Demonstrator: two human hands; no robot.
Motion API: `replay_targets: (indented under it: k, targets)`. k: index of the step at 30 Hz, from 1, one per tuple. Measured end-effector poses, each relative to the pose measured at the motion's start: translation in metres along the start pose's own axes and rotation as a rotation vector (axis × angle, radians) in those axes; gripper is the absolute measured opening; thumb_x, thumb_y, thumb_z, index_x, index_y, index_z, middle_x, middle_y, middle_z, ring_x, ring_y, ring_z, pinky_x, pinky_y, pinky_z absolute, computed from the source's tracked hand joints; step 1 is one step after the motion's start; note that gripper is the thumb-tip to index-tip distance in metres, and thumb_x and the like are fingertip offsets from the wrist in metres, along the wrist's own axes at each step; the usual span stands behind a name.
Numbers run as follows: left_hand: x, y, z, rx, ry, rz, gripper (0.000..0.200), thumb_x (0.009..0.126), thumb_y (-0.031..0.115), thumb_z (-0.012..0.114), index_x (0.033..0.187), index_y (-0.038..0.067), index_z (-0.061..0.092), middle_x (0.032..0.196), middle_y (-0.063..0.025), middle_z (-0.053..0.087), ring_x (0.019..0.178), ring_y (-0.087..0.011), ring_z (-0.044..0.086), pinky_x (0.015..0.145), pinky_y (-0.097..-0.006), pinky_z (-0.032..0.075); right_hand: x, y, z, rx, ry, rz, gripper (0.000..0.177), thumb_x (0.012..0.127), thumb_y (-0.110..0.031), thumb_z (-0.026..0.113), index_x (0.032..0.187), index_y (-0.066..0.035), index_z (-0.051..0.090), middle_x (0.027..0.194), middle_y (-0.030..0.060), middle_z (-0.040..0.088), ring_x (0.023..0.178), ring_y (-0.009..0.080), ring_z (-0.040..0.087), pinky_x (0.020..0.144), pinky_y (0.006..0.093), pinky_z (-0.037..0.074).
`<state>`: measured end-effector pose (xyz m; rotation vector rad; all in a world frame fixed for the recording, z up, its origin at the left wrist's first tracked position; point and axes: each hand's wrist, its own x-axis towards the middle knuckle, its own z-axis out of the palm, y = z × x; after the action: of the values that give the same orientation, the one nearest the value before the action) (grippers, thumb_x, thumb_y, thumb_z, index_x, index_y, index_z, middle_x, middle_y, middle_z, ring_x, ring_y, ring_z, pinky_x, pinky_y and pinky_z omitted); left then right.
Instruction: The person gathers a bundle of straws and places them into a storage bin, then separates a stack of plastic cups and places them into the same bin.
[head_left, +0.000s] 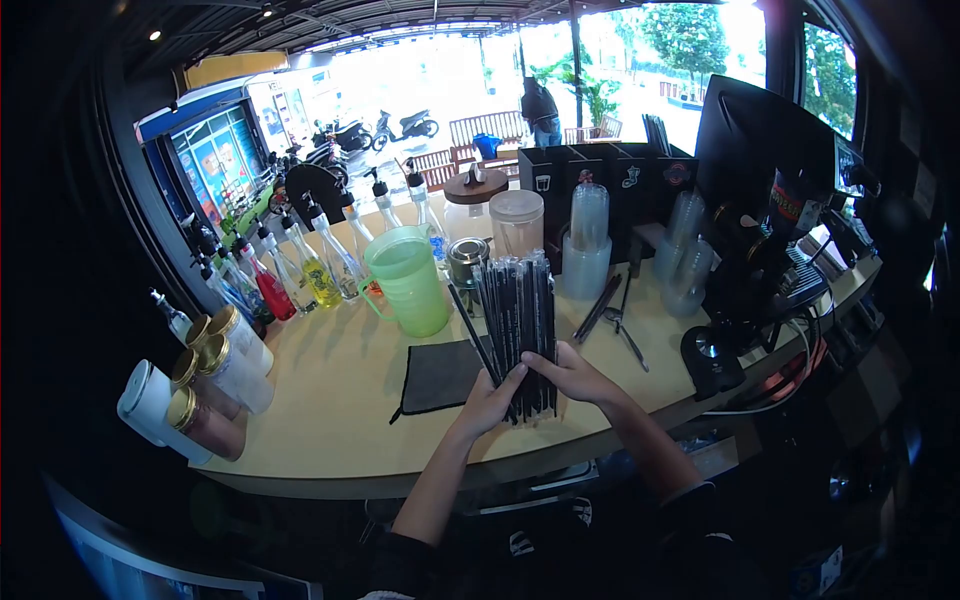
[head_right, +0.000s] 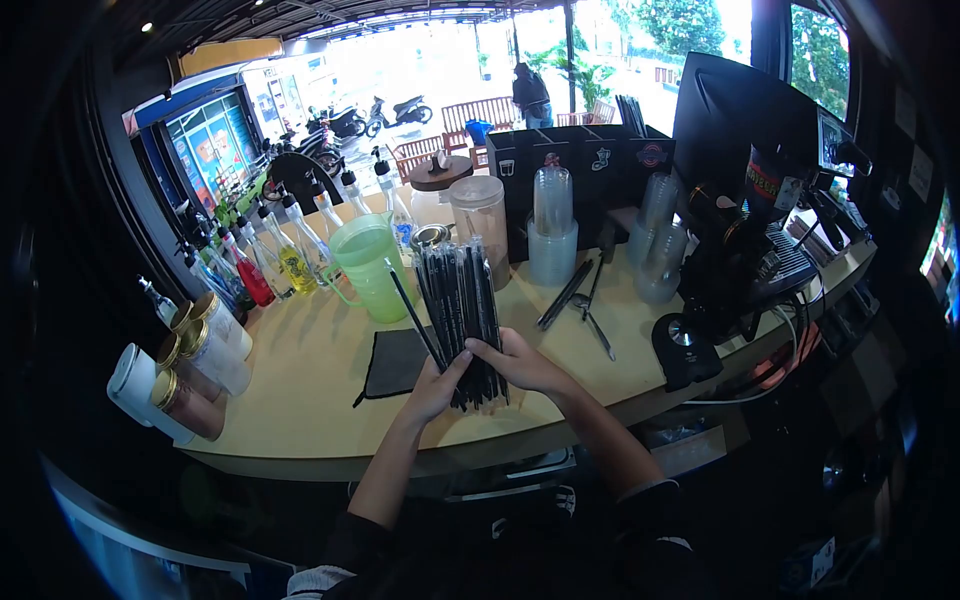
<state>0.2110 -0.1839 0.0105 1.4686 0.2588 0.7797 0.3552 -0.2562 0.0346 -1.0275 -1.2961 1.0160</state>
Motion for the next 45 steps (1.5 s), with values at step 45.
replay_targets:
  k: [45]
  targets:
    - [0.05, -0.06, 0.028, 0.157, -0.091, -0.011, 0.023, 0.079, 0.02, 0.067, 0.071, 0.004, 0.053, 0.059, -0.0012, 0.053, 0.051, -0.0081, 0.051, 0.049, -0.024, 0.042, 0.038, -0.085, -0.014, -0.927, 0.075, -0.56, 0.036, 0.079, -0.017, 0.065, 0.111, -0.002, 0.053, 0.112, 0.0154, 0.056, 0.102, 0.0286, 0.055, 0.088, 0.036, 0.044]
